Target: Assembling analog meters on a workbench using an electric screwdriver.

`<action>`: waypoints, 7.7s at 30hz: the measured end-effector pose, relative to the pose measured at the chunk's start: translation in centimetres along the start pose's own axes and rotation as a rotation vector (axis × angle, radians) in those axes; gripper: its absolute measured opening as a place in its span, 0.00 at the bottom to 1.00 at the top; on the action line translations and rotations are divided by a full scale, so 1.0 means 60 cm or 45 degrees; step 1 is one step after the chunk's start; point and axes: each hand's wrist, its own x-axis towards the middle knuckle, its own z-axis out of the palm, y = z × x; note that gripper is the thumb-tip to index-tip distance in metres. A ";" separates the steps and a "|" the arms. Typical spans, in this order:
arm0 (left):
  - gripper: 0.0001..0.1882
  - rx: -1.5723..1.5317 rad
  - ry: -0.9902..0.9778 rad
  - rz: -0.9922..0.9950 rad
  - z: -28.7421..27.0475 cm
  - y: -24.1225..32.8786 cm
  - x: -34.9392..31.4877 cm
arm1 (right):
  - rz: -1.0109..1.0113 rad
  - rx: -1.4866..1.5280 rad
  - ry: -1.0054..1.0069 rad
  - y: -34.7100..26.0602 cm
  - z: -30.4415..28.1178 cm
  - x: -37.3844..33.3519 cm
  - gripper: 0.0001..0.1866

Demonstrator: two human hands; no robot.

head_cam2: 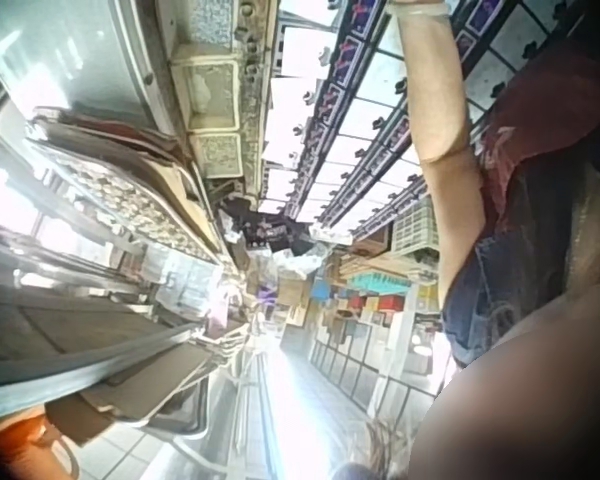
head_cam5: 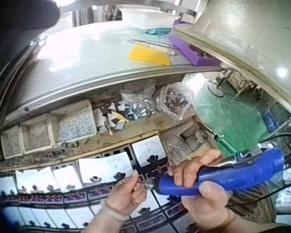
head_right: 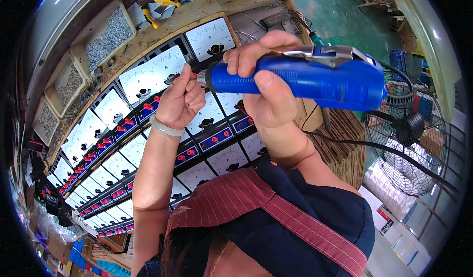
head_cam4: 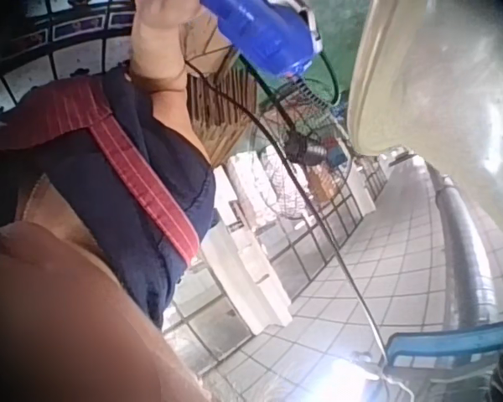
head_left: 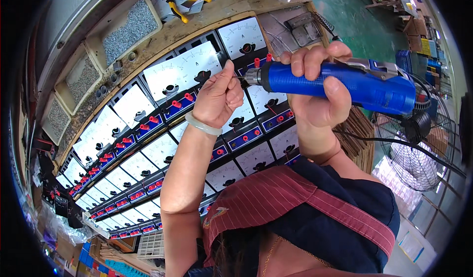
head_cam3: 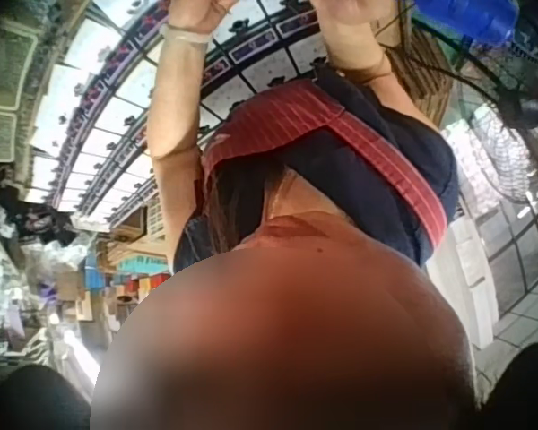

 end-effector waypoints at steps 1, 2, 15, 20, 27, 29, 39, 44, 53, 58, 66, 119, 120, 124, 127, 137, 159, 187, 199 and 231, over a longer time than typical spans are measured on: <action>0.19 -0.003 0.002 0.001 0.003 -0.003 0.000 | -0.005 0.036 0.056 0.005 0.000 0.003 0.24; 0.19 0.162 0.184 -0.027 0.020 -0.004 0.002 | -0.038 0.134 0.026 0.023 -0.012 0.007 0.23; 0.11 1.095 0.452 0.295 -0.020 0.046 0.027 | -0.093 -0.462 0.211 0.118 -0.065 0.040 0.20; 0.23 2.377 0.746 0.370 -0.006 0.074 0.089 | -0.067 -0.534 0.119 0.122 -0.067 0.045 0.20; 0.35 2.742 0.712 -0.137 0.032 0.089 0.097 | -0.044 -0.459 -0.246 0.120 -0.074 0.032 0.16; 0.30 2.680 0.762 -0.020 0.024 0.084 0.080 | -0.082 -0.500 -0.238 0.109 -0.063 0.031 0.17; 0.12 0.380 0.423 0.218 0.002 0.000 -0.062 | -0.005 -0.001 -0.117 0.011 0.027 -0.020 0.23; 0.14 0.094 0.305 0.216 0.005 -0.009 -0.089 | 0.043 0.065 -0.080 -0.003 0.057 -0.036 0.23; 0.20 -0.125 0.382 0.135 0.035 -0.006 -0.108 | 0.013 0.061 -0.088 0.002 0.064 -0.042 0.22; 0.20 -0.040 0.159 0.146 0.009 -0.003 -0.115 | 0.043 0.123 -0.087 0.001 0.069 -0.040 0.23; 0.20 1.113 0.466 0.319 -0.012 0.045 -0.113 | -0.148 -0.021 -0.099 0.046 0.063 -0.031 0.22; 0.10 0.214 0.437 0.245 -0.053 0.044 -0.141 | -0.061 -0.022 -0.155 0.074 0.102 -0.041 0.24; 0.09 0.229 0.378 0.225 -0.053 0.044 -0.144 | -0.050 -0.021 -0.159 0.072 0.104 -0.043 0.24; 0.09 0.083 0.290 0.195 -0.047 0.041 -0.146 | -0.053 -0.035 -0.158 0.065 0.113 -0.046 0.24; 0.10 0.109 0.263 0.218 -0.047 0.040 -0.144 | -0.047 -0.025 -0.160 0.063 0.117 -0.047 0.24; 0.17 0.273 0.446 0.246 -0.043 0.030 -0.133 | -0.003 0.008 -0.187 0.063 0.115 -0.050 0.23; 0.16 0.015 0.332 0.218 -0.088 0.029 -0.166 | -0.029 -0.309 -0.051 0.215 0.081 -0.036 0.21; 0.12 0.087 0.559 0.407 -0.077 0.021 -0.183 | 0.100 0.155 -0.232 0.106 0.147 -0.060 0.21; 0.14 1.299 0.718 0.772 -0.107 0.088 -0.211 | -0.093 0.028 -0.238 0.135 0.176 -0.055 0.22; 0.31 2.509 1.106 0.626 -0.195 0.156 -0.209 | 0.069 -0.340 -0.396 0.264 0.189 -0.078 0.21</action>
